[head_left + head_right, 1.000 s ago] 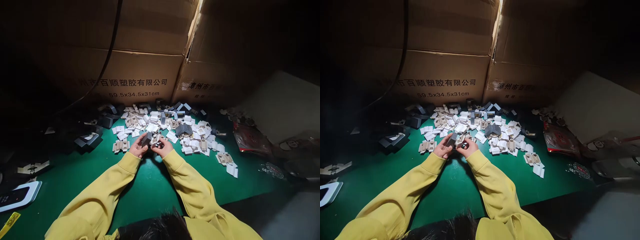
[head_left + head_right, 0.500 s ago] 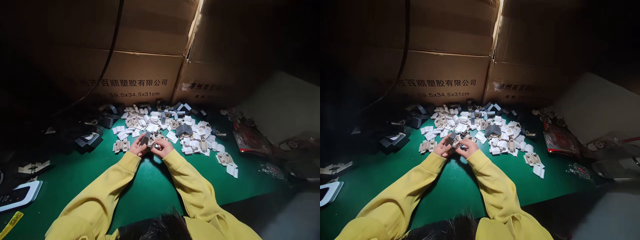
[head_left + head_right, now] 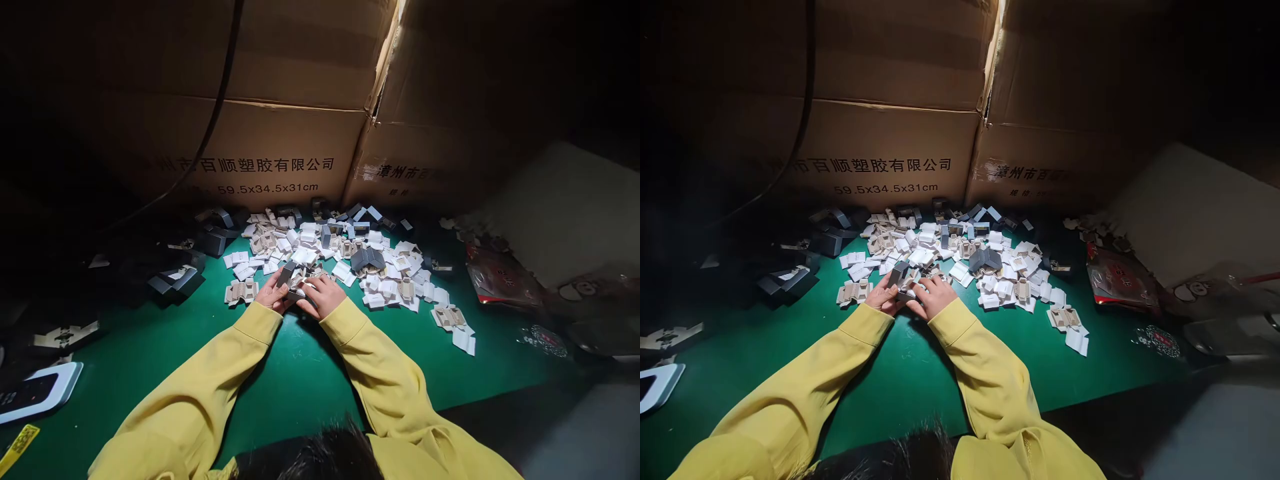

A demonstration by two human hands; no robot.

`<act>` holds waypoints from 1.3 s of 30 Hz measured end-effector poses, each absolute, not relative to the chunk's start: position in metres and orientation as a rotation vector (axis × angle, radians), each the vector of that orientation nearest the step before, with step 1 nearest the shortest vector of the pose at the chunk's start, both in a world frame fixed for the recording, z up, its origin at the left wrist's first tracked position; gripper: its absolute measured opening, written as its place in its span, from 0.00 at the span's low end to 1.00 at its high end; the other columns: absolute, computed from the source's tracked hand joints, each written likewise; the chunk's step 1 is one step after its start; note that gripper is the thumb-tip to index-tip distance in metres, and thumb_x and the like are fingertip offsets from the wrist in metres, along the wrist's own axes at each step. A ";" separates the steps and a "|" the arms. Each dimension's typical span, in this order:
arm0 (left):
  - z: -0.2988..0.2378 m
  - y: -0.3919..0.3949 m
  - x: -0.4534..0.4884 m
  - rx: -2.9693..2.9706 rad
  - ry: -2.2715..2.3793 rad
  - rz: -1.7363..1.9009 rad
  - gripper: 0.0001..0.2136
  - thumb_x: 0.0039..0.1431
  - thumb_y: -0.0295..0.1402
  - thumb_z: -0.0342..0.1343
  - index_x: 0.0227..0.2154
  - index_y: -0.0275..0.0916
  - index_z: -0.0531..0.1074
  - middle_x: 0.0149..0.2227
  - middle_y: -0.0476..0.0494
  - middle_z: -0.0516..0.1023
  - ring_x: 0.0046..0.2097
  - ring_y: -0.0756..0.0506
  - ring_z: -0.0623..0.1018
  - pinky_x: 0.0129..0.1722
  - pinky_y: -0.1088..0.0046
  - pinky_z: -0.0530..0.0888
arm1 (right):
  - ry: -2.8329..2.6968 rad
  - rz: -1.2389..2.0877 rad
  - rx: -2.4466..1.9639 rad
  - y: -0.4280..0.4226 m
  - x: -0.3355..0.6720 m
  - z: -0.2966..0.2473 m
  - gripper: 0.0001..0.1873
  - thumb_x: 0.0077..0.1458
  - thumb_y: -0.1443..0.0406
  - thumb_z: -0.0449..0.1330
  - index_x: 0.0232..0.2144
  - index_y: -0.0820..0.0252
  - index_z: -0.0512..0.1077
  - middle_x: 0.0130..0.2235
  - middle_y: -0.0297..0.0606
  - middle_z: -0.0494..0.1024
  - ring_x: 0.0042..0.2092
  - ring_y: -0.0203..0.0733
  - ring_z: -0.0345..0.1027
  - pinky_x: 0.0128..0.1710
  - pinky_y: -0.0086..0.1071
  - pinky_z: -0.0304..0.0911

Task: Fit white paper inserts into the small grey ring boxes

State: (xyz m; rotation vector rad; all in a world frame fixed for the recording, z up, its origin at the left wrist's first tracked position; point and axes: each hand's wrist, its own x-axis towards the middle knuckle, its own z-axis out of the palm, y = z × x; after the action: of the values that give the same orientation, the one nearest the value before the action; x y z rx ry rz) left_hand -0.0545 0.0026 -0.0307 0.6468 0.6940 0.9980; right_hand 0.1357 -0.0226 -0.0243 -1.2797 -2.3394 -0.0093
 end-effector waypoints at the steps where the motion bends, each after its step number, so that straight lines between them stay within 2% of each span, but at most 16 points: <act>1: -0.030 0.003 -0.054 0.644 0.697 0.990 0.39 0.47 0.36 0.71 0.62 0.44 0.63 0.52 0.41 0.78 0.49 0.42 0.78 0.46 0.68 0.77 | -2.339 -0.021 -1.274 -0.023 0.136 -0.024 0.21 0.62 0.53 0.58 0.52 0.57 0.74 0.49 0.47 0.77 0.47 0.50 0.66 0.43 0.39 0.66; 6: -0.029 0.003 -0.055 0.619 0.684 0.969 0.39 0.48 0.37 0.71 0.62 0.44 0.62 0.50 0.41 0.78 0.46 0.44 0.79 0.42 0.69 0.78 | -2.268 -0.055 -1.241 -0.025 0.132 -0.021 0.22 0.64 0.55 0.55 0.54 0.60 0.73 0.50 0.46 0.78 0.46 0.49 0.66 0.46 0.41 0.66; 12: -0.028 0.003 -0.054 0.608 0.689 0.986 0.39 0.48 0.37 0.71 0.63 0.44 0.62 0.51 0.39 0.77 0.48 0.43 0.78 0.42 0.69 0.78 | -2.257 -0.011 -1.171 -0.023 0.132 -0.018 0.18 0.64 0.56 0.55 0.49 0.57 0.76 0.46 0.42 0.80 0.45 0.49 0.66 0.47 0.42 0.66; 18: -0.029 0.002 -0.053 0.632 0.681 0.991 0.41 0.46 0.36 0.71 0.63 0.45 0.61 0.51 0.40 0.77 0.48 0.43 0.78 0.45 0.68 0.77 | -2.223 0.021 -1.152 -0.022 0.130 -0.020 0.17 0.63 0.57 0.56 0.48 0.58 0.76 0.46 0.45 0.80 0.48 0.49 0.67 0.50 0.44 0.67; 24: -0.031 0.003 -0.054 0.606 0.632 1.014 0.35 0.48 0.36 0.71 0.59 0.44 0.65 0.46 0.41 0.79 0.45 0.45 0.80 0.43 0.69 0.78 | -2.188 0.148 -1.076 -0.020 0.123 -0.033 0.19 0.61 0.56 0.58 0.50 0.62 0.72 0.50 0.51 0.77 0.53 0.48 0.69 0.55 0.44 0.66; 27: -0.031 0.004 -0.054 0.591 0.598 0.991 0.34 0.48 0.37 0.71 0.58 0.42 0.66 0.47 0.41 0.79 0.45 0.43 0.80 0.40 0.71 0.78 | -2.172 0.195 -1.060 -0.019 0.121 -0.037 0.21 0.59 0.56 0.60 0.50 0.61 0.71 0.51 0.50 0.77 0.54 0.48 0.69 0.55 0.42 0.67; 31: -0.031 0.005 -0.054 0.572 0.584 0.921 0.33 0.47 0.37 0.71 0.57 0.41 0.68 0.45 0.43 0.79 0.40 0.45 0.80 0.35 0.73 0.78 | -2.122 0.199 -1.021 -0.018 0.120 -0.037 0.17 0.58 0.59 0.59 0.46 0.62 0.72 0.48 0.48 0.78 0.52 0.48 0.71 0.54 0.42 0.67; 35: -0.031 0.004 -0.054 0.586 0.567 0.907 0.29 0.48 0.38 0.70 0.54 0.39 0.71 0.46 0.41 0.79 0.41 0.43 0.80 0.37 0.71 0.79 | -2.138 0.179 -0.987 -0.019 0.121 -0.034 0.16 0.57 0.62 0.59 0.46 0.62 0.72 0.46 0.46 0.78 0.49 0.47 0.69 0.52 0.41 0.66; 39: -0.034 0.004 -0.054 0.619 0.527 0.923 0.28 0.51 0.37 0.69 0.55 0.41 0.70 0.45 0.42 0.80 0.41 0.45 0.80 0.37 0.71 0.79 | -2.209 0.148 -1.116 -0.022 0.121 -0.027 0.18 0.54 0.63 0.62 0.48 0.59 0.72 0.47 0.44 0.78 0.49 0.49 0.64 0.51 0.43 0.64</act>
State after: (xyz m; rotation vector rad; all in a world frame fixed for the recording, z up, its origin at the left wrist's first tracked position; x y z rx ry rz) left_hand -0.0544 0.0039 -0.0338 0.6190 0.5273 0.9229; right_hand 0.1212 -0.0223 -0.0273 -1.1161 -2.2092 0.1480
